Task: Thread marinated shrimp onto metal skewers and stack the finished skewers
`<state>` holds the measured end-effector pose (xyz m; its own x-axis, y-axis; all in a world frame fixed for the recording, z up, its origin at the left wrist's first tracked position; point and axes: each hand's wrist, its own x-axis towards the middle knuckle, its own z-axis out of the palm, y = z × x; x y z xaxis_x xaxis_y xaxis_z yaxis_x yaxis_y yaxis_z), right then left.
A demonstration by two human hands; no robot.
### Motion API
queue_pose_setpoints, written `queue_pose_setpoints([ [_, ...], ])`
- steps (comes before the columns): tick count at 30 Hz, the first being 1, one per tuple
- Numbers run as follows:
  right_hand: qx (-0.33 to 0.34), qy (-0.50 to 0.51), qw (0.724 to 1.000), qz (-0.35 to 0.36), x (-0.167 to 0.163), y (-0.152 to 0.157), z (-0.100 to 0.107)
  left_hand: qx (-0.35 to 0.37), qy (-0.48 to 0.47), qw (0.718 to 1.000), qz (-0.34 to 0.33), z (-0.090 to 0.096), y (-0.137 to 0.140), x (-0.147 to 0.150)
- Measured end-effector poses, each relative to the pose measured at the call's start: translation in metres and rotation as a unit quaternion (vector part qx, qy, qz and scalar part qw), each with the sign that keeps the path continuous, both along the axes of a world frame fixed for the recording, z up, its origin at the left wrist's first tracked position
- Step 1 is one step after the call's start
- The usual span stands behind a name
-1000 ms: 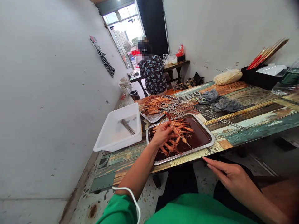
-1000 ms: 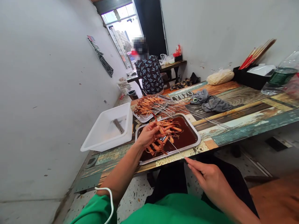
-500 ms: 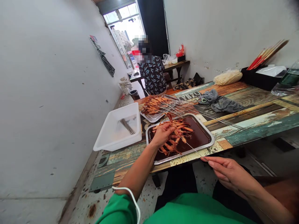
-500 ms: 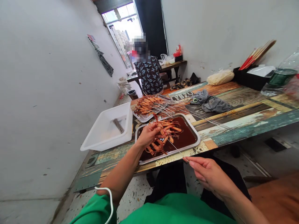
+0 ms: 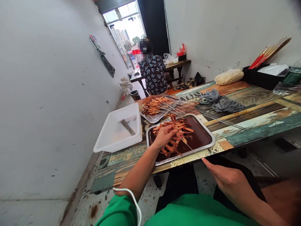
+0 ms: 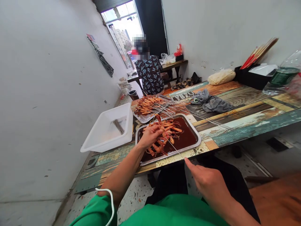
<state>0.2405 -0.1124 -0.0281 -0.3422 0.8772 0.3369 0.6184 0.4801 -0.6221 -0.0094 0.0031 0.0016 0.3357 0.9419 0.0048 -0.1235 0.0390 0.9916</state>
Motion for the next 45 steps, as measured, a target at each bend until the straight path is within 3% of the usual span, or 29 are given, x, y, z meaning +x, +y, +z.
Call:
queue_pose_setpoints([
  [3, -0.165, 0.106, 0.980, 0.016, -0.006, 0.005, 0.003, -0.004, -0.003, 1.000, -0.007, 0.000, -0.001, 0.001],
  [6, -0.350, 0.229, 0.908, -0.020, -0.012, 0.009, 0.004, -0.013, -0.019, 1.000, -0.006, 0.000, -0.002, 0.003],
  [9, -0.433, 0.307, 0.847, -0.033, -0.015, 0.008, 0.003, -0.029, -0.054, 0.998, 0.007, 0.001, -0.002, 0.004],
  [20, -0.338, 0.299, 0.890, -0.061, -0.021, 0.001, -0.009, -0.059, -0.120, 0.991, 0.031, 0.006, -0.004, 0.007],
  [39, -0.315, 0.322, 0.891, -0.058, -0.036, 0.012, -0.006, -0.085, -0.140, 0.986, 0.011, 0.005, -0.009, 0.012],
  [43, -0.333, 0.357, 0.871, -0.057, -0.035, 0.017, -0.006, -0.085, -0.139, 0.987, 0.017, 0.005, -0.009, 0.012],
  [45, -0.391, 0.408, 0.824, -0.028, -0.032, 0.021, -0.008, -0.085, -0.142, 0.986, 0.014, 0.006, -0.009, 0.012],
])
